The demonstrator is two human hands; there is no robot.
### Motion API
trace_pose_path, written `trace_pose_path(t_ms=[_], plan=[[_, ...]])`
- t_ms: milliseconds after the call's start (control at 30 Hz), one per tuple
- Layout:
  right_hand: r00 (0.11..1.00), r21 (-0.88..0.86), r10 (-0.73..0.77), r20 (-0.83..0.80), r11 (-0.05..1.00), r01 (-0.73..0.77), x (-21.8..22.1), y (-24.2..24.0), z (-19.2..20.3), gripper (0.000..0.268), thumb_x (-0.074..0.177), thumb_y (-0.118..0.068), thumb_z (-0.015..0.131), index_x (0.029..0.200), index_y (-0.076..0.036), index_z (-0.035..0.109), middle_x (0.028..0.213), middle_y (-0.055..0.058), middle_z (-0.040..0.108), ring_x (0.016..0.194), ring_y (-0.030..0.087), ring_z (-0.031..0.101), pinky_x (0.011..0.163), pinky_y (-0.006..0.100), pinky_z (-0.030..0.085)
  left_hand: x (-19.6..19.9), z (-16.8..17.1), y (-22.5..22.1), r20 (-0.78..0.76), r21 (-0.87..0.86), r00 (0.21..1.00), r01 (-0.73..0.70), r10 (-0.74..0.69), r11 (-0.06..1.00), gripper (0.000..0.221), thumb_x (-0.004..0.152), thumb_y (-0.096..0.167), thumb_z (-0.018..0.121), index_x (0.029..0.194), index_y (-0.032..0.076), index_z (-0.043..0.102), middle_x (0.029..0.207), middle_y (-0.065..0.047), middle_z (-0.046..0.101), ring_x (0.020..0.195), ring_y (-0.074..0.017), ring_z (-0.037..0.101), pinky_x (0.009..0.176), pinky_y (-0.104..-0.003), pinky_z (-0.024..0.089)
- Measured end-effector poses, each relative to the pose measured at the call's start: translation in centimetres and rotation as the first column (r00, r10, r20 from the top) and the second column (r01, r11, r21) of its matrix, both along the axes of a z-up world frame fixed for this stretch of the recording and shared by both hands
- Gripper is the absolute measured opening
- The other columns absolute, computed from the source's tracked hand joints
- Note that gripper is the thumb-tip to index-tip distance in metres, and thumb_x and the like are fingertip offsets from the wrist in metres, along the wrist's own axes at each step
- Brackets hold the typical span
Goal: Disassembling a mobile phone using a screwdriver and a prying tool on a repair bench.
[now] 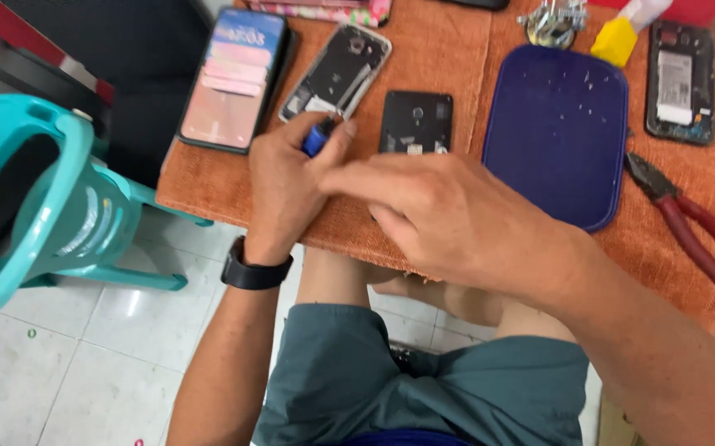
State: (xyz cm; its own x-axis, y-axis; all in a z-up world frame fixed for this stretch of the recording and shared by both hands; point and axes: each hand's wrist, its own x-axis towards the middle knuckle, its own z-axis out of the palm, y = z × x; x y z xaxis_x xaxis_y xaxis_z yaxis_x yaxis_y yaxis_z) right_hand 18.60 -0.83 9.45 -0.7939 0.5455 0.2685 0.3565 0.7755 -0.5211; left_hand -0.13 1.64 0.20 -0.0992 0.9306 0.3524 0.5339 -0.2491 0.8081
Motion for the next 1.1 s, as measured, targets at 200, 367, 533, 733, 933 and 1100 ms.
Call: trace_pose_path(t_ms=[200, 367, 533, 733, 933, 1100], plan=[[0.995, 0.025, -0.093, 0.046, 0.995, 0.092, 0.3, 0.3, -0.2, 0.055, 0.091, 0.011, 0.051, 0.140, -0.014, 0.059, 0.080, 0.005, 0.057, 0.056, 0.021, 0.047, 0.050, 0.037, 0.032, -0.1, 0.0, -0.1, 0.015, 0.037, 0.999, 0.038, -0.039, 0.999, 0.027, 0.100, 0.026, 0.069, 0.078, 0.012, 0.063, 0.063, 0.004, 0.044, 0.064, -0.0097, 0.037, 0.059, -0.029, 0.033], [0.987, 0.172, -0.156, 0.044, 0.974, 0.147, 0.2, 0.3, -1.3, 0.044, 0.093, 0.005, 0.065, 0.135, -0.008, 0.060, 0.080, 0.007, 0.068, 0.064, 0.023, 0.064, 0.051, 0.037, 0.049, -0.5, -1.2, 0.3, -0.014, 0.083, 0.999, 0.030, -0.029, 0.996, 0.022, 0.101, 0.025, 0.068, 0.083, 0.011, 0.067, 0.064, 0.002, 0.043, 0.065, -0.0105, 0.037, 0.058, -0.030, 0.036], [0.992, 0.030, -0.078, 0.103, 0.997, 0.075, 0.1, 0.0, -0.1, 0.063, 0.090, 0.014, 0.053, 0.148, -0.010, 0.052, 0.080, 0.006, 0.059, 0.056, 0.019, 0.047, 0.050, 0.037, 0.038, -0.4, -0.6, 0.1, 0.025, 0.054, 0.999, 0.038, -0.039, 0.998, 0.029, 0.100, 0.026, 0.069, 0.076, 0.013, 0.060, 0.062, 0.003, 0.036, 0.064, -0.0103, 0.033, 0.058, -0.030, 0.031], [0.975, 0.228, -0.207, 0.081, 0.956, 0.184, -0.2, 0.1, -0.8, 0.046, 0.095, 0.005, 0.060, 0.138, -0.014, 0.057, 0.089, 0.004, 0.066, 0.065, 0.024, 0.058, 0.050, 0.041, 0.038, -0.6, -1.3, 0.1, -0.024, 0.183, 0.998, 0.056, -0.053, 0.982, 0.017, 0.101, 0.022, 0.066, 0.090, 0.009, 0.070, 0.066, 0.000, 0.049, 0.066, -0.0119, 0.040, 0.060, -0.032, 0.039], [0.968, 0.305, -0.250, 0.040, 0.925, 0.226, -0.3, 0.4, -1.2, 0.042, 0.099, 0.003, 0.068, 0.139, -0.010, 0.062, 0.070, 0.001, 0.057, 0.059, 0.019, 0.053, 0.049, 0.037, 0.038, -0.6, -1.0, 0.1, -0.004, 0.149, 0.998, 0.069, -0.069, 0.986, 0.025, 0.104, 0.022, 0.063, 0.082, 0.011, 0.061, 0.065, 0.000, 0.039, 0.066, -0.0124, 0.034, 0.060, -0.031, 0.035], [0.985, 0.224, -0.160, 0.061, 0.964, 0.142, -0.2, 0.1, -1.0, 0.038, 0.097, 0.008, 0.063, 0.129, -0.010, 0.067, 0.071, 0.001, 0.055, 0.058, 0.018, 0.050, 0.051, 0.035, 0.037, -0.7, -0.9, 0.1, -0.005, 0.123, 0.998, 0.063, -0.063, 0.990, 0.027, 0.104, 0.023, 0.065, 0.080, 0.011, 0.062, 0.063, 0.000, 0.041, 0.063, -0.0136, 0.037, 0.059, -0.031, 0.034]])
